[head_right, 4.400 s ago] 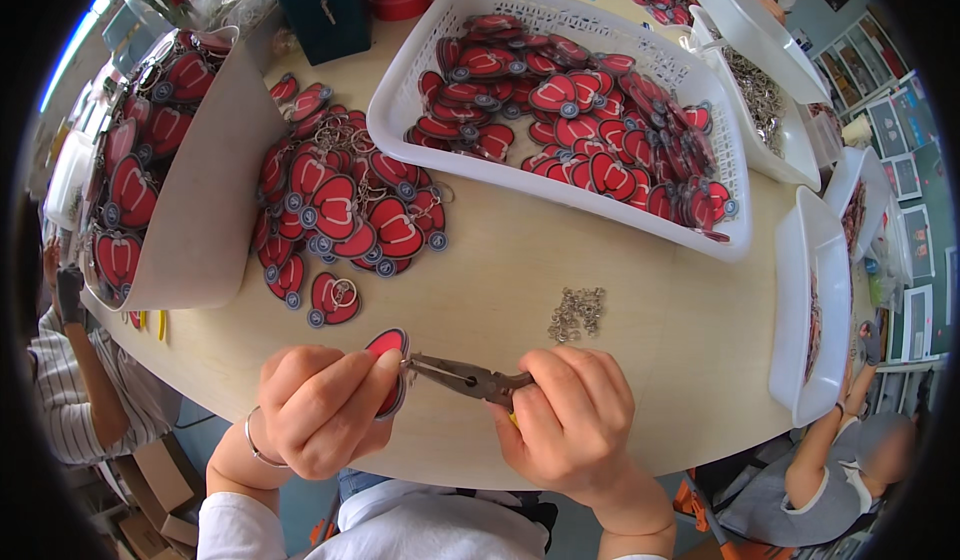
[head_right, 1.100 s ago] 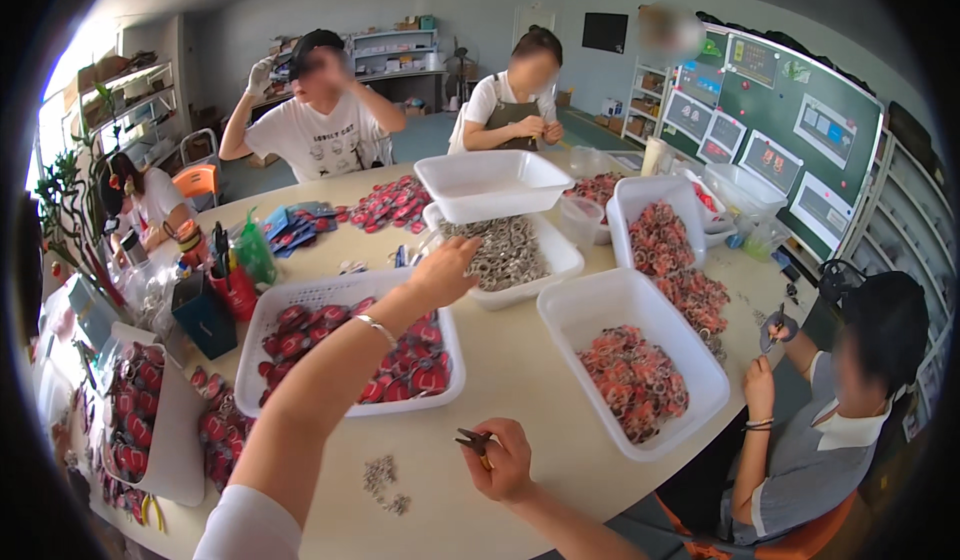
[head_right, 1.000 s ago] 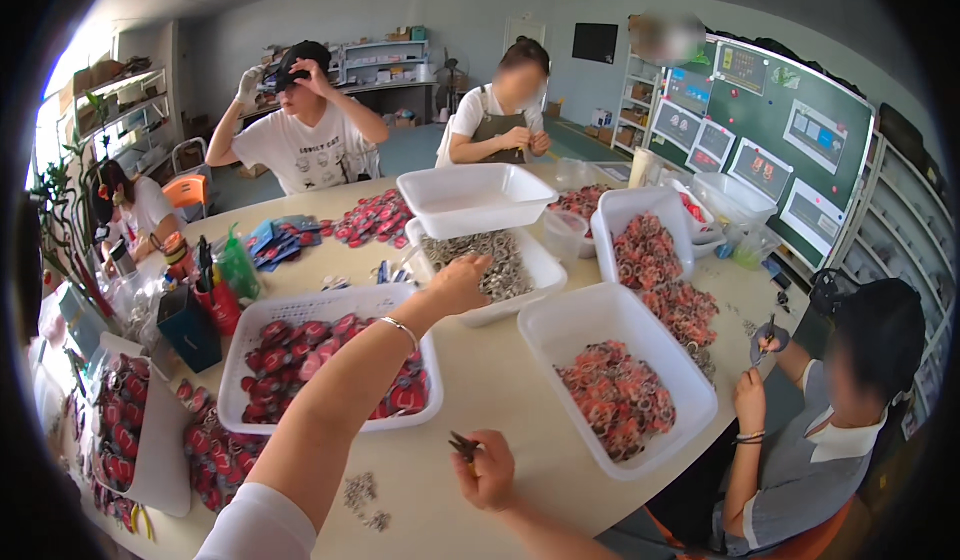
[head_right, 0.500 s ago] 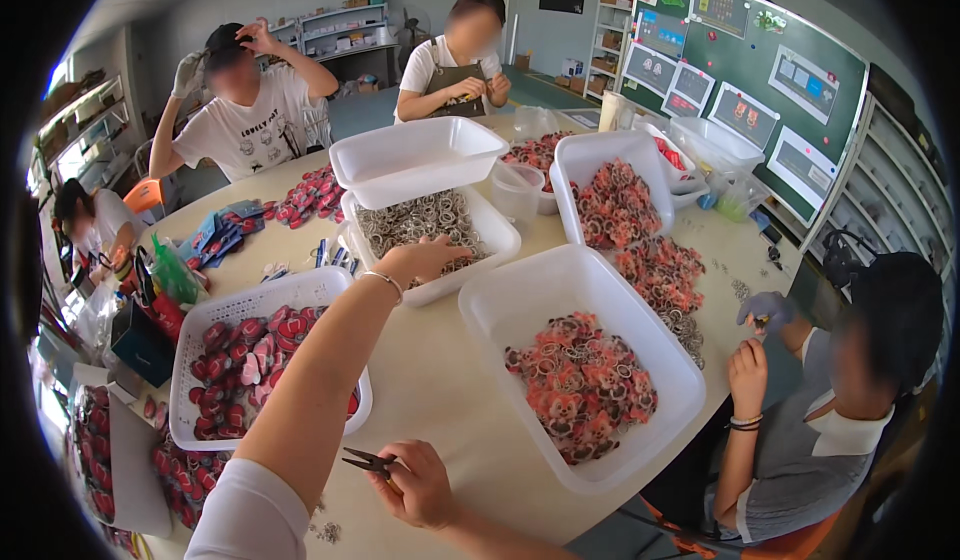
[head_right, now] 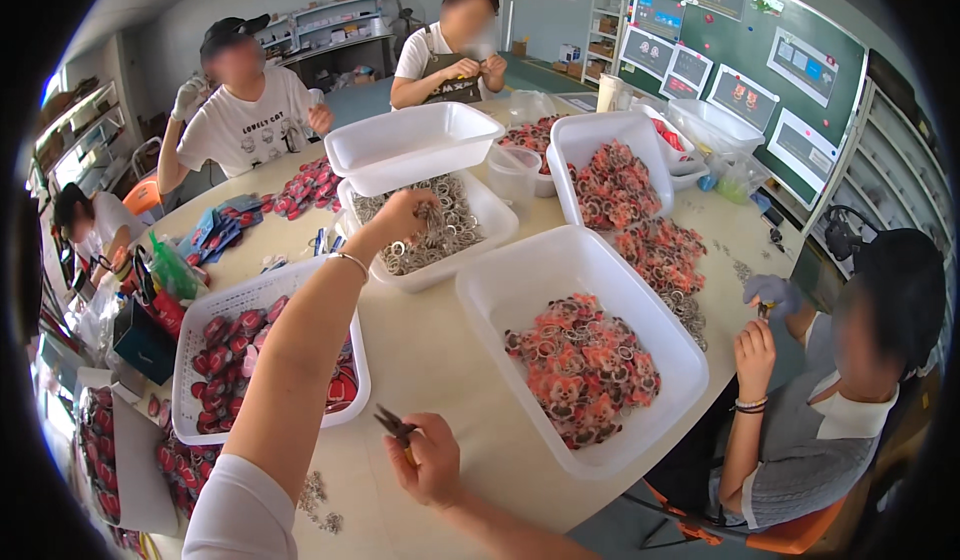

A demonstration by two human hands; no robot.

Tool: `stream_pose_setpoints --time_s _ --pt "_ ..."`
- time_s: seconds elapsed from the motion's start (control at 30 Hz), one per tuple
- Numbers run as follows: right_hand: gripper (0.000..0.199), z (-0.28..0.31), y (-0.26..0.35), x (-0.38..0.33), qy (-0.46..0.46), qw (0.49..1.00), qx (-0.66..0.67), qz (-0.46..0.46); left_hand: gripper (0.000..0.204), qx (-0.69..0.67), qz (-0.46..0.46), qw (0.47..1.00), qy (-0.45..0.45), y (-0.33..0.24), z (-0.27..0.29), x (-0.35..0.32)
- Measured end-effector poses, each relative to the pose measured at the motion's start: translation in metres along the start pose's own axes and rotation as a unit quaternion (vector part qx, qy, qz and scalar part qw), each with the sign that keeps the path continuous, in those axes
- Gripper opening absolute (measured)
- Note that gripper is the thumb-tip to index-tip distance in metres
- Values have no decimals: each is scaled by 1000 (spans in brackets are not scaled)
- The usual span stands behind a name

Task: The person uses pliers to attach split rings and lobster clasps to heart-shaped keychain blanks. They repeatedly open the rings, link the components, and close them to form finished keychains, placing completed units into a pile on the table.

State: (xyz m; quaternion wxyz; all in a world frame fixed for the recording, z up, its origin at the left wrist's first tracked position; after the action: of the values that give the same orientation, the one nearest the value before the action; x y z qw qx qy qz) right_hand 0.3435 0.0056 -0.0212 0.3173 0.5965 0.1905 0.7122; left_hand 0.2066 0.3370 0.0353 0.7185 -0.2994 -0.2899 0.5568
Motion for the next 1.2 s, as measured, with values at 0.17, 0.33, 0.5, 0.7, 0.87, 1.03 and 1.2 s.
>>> stream_pose_setpoints --time_s 0.17,0.33,0.5,0.7,0.87,1.03,1.2 --pt "21 -3 0 0 -5 1000 0 7 44 -204 67 975 -58 0 29 3" --pt "21 -5 3 1 -8 1000 7 18 55 -356 146 920 -73 9 36 -4" --pt "20 -2 1 3 -6 1000 2 1 56 -418 186 885 -86 24 18 -12" --pt "20 -2 1 3 0 999 -6 37 64 -508 196 832 -105 40 13 -15" --pt "21 -3 -2 -1 10 999 -22 28 50 -547 151 818 -99 10 57 -55" --pt "22 2 -4 -5 22 998 -30 46 42 -462 91 880 -68 -42 113 -171" --pt "16 -7 9 -7 33 998 -5 46 47 -437 79 892 -81 -35 156 -352"
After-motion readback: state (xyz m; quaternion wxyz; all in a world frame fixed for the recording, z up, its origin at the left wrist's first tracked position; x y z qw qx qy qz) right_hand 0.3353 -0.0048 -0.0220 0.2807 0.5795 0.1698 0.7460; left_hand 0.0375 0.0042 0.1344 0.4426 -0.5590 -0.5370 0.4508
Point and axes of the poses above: each hand's wrist, its own x-axis towards the middle knuckle, its own z-axis out of the back of the hand, y = z × x, the point moved 4 cm from there along x, towards the middle knuckle, and after that the axes turned 4 degrees about z, right-handed, at the moved point
